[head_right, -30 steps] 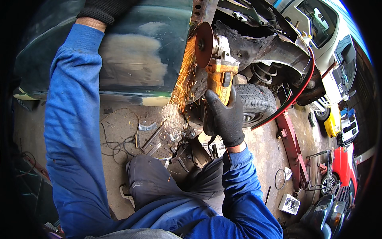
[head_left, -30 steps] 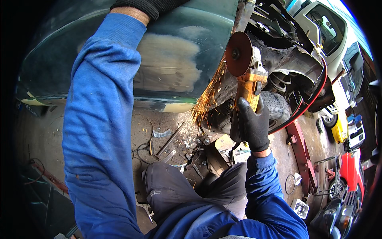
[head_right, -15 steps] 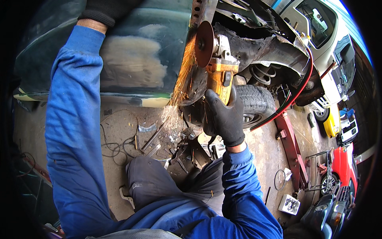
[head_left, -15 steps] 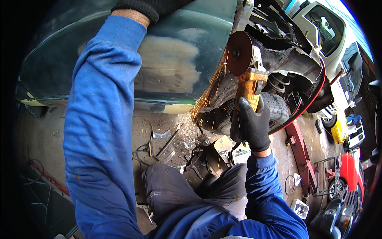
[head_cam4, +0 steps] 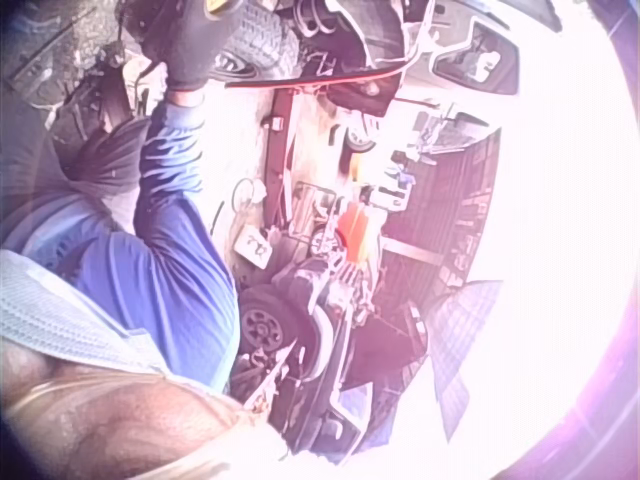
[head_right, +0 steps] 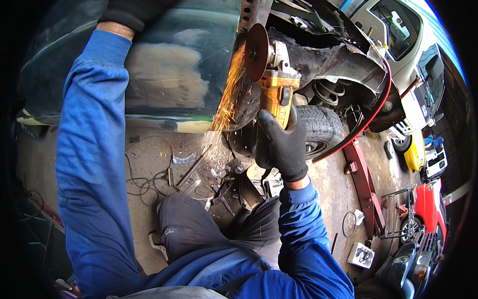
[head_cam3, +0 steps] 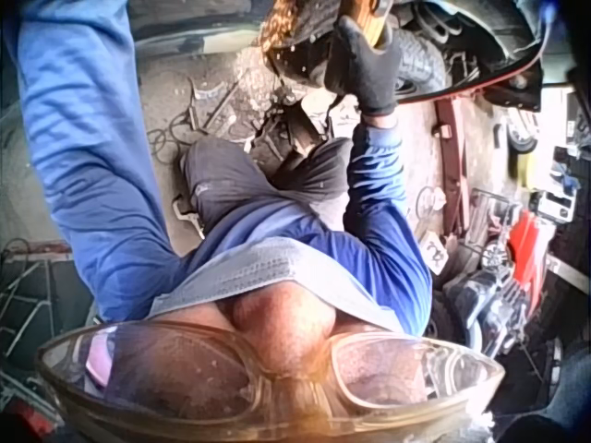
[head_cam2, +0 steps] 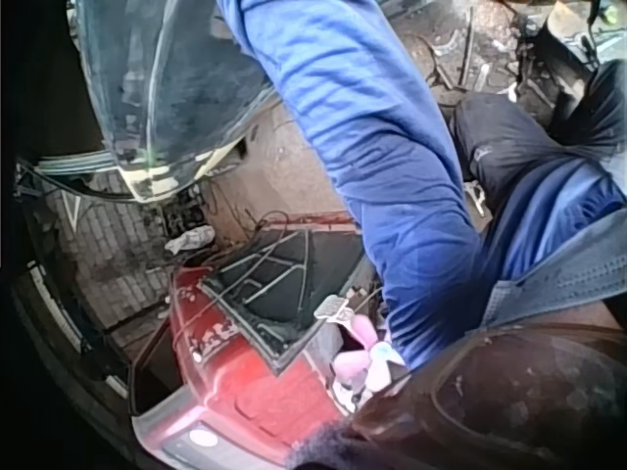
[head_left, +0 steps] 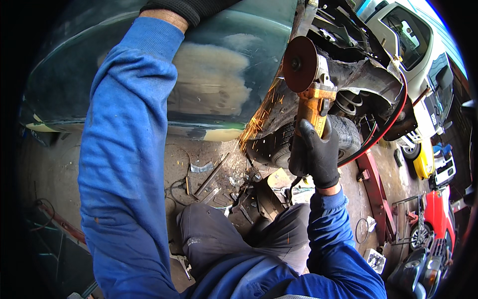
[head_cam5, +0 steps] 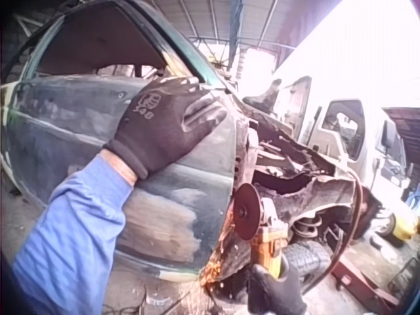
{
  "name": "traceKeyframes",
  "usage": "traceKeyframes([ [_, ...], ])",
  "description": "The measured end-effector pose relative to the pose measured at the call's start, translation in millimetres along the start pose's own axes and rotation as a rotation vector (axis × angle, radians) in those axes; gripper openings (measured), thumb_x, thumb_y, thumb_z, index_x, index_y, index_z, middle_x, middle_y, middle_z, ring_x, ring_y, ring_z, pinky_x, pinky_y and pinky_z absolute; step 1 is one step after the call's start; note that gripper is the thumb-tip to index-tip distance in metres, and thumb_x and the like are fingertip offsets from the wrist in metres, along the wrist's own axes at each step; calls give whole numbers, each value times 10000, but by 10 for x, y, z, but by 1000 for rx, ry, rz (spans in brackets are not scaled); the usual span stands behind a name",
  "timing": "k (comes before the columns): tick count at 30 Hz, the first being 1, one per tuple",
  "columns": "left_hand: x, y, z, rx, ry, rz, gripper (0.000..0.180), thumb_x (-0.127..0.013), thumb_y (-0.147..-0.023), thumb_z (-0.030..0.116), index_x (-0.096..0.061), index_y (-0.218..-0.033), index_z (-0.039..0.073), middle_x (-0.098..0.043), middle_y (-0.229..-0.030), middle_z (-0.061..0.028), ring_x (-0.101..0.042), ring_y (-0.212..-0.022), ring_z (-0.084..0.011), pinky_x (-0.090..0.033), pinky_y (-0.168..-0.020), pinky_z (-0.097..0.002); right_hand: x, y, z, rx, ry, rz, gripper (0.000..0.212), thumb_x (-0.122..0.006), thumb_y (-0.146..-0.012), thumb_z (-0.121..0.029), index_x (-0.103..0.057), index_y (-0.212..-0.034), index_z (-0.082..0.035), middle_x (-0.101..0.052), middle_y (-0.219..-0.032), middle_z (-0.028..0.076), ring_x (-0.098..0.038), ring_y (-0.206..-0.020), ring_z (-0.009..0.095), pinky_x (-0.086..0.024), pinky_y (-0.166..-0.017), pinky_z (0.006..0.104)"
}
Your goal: The person uses an angle grinder to grind the edge of a car's front fender, producing sparks. They pause to adjust the grinder and then continue grinding the same area.
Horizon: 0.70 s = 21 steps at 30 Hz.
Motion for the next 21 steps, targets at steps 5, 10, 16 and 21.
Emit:
traceKeyframes([
  [5, 8, 14, -11, 57, 8, -64, 437, -735, -1075, 434, -857, -1189, 30, -831, -1195, -212, -755, -1169, -410, -571, -1084, -508, 2, 2, -11, -4, 18, -7, 367, -771, -1098, -316, -679, -1314, -34, -748, -1042, 37, -718, -863, 125, -587, -765, 313],
  [10, 0, 8, -16, 45, 13, -49, 440, -732, -1078, 435, -856, -1192, 29, -830, -1203, -213, -754, -1175, -413, -569, -1090, -508, 0, 4, -25, 3, 29, -5, 364, -767, -1098, -322, -681, -1305, -36, -747, -1044, 33, -715, -869, 122, -584, -770, 313],
  [16, -12, 10, -28, 40, 16, -48, 447, -729, -1081, 441, -855, -1196, 28, -831, -1206, -213, -753, -1186, -412, -568, -1097, -508, 1, -12, -36, 12, 11, 8, 379, -777, -1097, -331, -675, -1307, -33, -743, -1037, 38, -721, -861, 131, -592, -761, 322],
  [21, -5, 4, -13, 48, 20, -54, 452, -725, -1084, 446, -854, -1195, 27, -832, -1205, -210, -755, -1188, -411, -568, -1098, -508, 2, -20, -29, -15, -8, 8, 413, -795, -1092, -349, -669, -1319, -28, -740, -1033, 46, -726, -857, 140, -602, -758, 337],
])
Point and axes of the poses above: each hand's wrist, its own y-axis away from the middle knuckle, its own x-axis out of the back of the hand, z = x × y, the point moved 4 cm from there along -y, towards the middle knuckle
